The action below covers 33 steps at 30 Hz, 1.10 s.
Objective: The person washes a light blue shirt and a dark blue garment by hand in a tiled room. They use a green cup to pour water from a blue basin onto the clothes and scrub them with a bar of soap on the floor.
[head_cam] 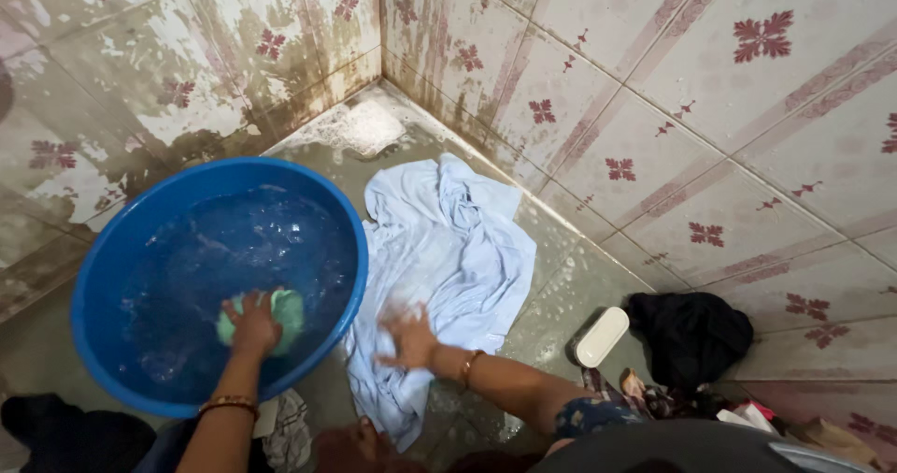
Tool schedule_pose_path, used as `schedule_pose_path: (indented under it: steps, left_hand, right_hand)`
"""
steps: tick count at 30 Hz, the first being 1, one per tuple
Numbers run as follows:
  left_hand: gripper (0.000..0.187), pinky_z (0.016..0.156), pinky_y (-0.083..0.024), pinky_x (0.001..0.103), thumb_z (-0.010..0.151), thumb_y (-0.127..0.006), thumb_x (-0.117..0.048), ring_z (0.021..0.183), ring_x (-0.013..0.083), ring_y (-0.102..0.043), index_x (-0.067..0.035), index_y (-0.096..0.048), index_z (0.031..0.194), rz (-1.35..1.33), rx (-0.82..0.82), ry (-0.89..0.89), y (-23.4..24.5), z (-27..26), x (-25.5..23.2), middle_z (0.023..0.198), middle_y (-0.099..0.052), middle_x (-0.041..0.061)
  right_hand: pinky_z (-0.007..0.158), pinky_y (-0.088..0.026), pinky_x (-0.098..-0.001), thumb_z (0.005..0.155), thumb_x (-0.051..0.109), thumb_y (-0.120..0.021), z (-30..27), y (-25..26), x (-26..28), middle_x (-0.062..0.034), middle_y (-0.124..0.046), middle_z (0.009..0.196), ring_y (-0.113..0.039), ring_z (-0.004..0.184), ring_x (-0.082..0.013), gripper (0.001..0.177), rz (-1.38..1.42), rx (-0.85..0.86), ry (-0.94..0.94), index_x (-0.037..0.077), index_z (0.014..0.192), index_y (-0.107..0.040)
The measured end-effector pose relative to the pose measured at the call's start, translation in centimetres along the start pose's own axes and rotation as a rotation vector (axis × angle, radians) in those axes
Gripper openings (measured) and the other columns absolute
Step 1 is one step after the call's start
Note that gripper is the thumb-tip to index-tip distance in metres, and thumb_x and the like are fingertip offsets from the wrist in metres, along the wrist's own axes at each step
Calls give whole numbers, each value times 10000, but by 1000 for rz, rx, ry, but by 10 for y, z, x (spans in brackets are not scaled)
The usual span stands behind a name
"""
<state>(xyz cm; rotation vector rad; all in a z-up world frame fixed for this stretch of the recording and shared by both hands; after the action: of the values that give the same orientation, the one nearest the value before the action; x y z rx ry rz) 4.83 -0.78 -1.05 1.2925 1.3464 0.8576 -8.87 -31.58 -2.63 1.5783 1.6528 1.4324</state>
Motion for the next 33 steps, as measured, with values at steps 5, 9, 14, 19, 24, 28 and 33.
schedule_pose_path:
  steps: [5,9,14,19,24,28,33]
  left_hand:
    - [812,1306,-163,573,707,-570,-26,1513,371,-358,-249,-510,1486,-434,-424,-262,82,-30,-73,1523,-446,142]
    - [789,972,-531,505,761,-550,83,1552,500,-167,-310,-520,1444,-255,-381,-269,162,-70,-171,1594,-374,60]
    - [797,785,-574,472,896,-576,17,1576,454,-203,-315,-402,1600,222,-491,-420,212,-77,-206,1714,-270,28]
    - [702,1066,-396,641,836,-599,-67,1477,429,-287,-250,-475,1502,202,-632,-576,166,-72,-174,1617,-349,123]
    - [578,1205,-287,617,907,-612,-121,1498,436,-339,-216,-545,1474,-116,-161,-966,0,-130,-216,1593,-412,102]
    - [828,1091,-144,769,740,-759,-447,1453,553,-108,-209,-465,1477,-300,-85,-829,-28,-153,-181,1604,-166,246]
    - [884,1140,-61,803,762,-708,-580,1548,461,67,-457,-340,1556,122,478,-586,-82,-157,-176,1693,30,135]
  right_hand:
    - [1150,-54,-750,882,648,-506,-14,7,-59,-134,-300,1668,-171,1514,-464,769,78,-268,53,225,1524,-490]
    - [1179,-139,-694,931,619,-561,-7,-1,-45,-181,-322,1641,-277,1464,-500,694,66,-396,-303,168,1458,-580]
    - [1198,-158,-693,965,674,-496,-24,0,-21,-168,-331,1653,-315,1483,-479,699,-59,-257,179,177,1450,-575]
    - [1121,-54,-716,912,673,-484,-4,33,-86,-218,-248,1643,-207,1492,-506,707,-184,-538,131,244,1471,-534]
    - [1166,-77,-729,973,639,-504,11,15,-93,-259,-269,1620,-224,1486,-501,711,8,-527,-421,152,1490,-514]
    - [1159,-313,-644,970,636,-607,-100,-50,-15,-324,-409,1567,-397,1446,-478,774,225,-322,236,29,1448,-554]
    - [1118,-173,-776,904,487,-658,-121,-38,-31,-281,-408,1576,-327,1493,-453,551,-132,-343,530,142,1335,-669]
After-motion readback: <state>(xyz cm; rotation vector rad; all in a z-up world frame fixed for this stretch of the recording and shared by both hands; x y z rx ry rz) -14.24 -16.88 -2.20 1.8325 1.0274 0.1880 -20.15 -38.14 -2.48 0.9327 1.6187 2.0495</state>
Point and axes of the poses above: each hand's wrist, its own z-axis towards the middle knuckle, its own y-axis out of the back of the hand, x = y × z, the point moved 5 cm from there along z, towards the middle knuckle
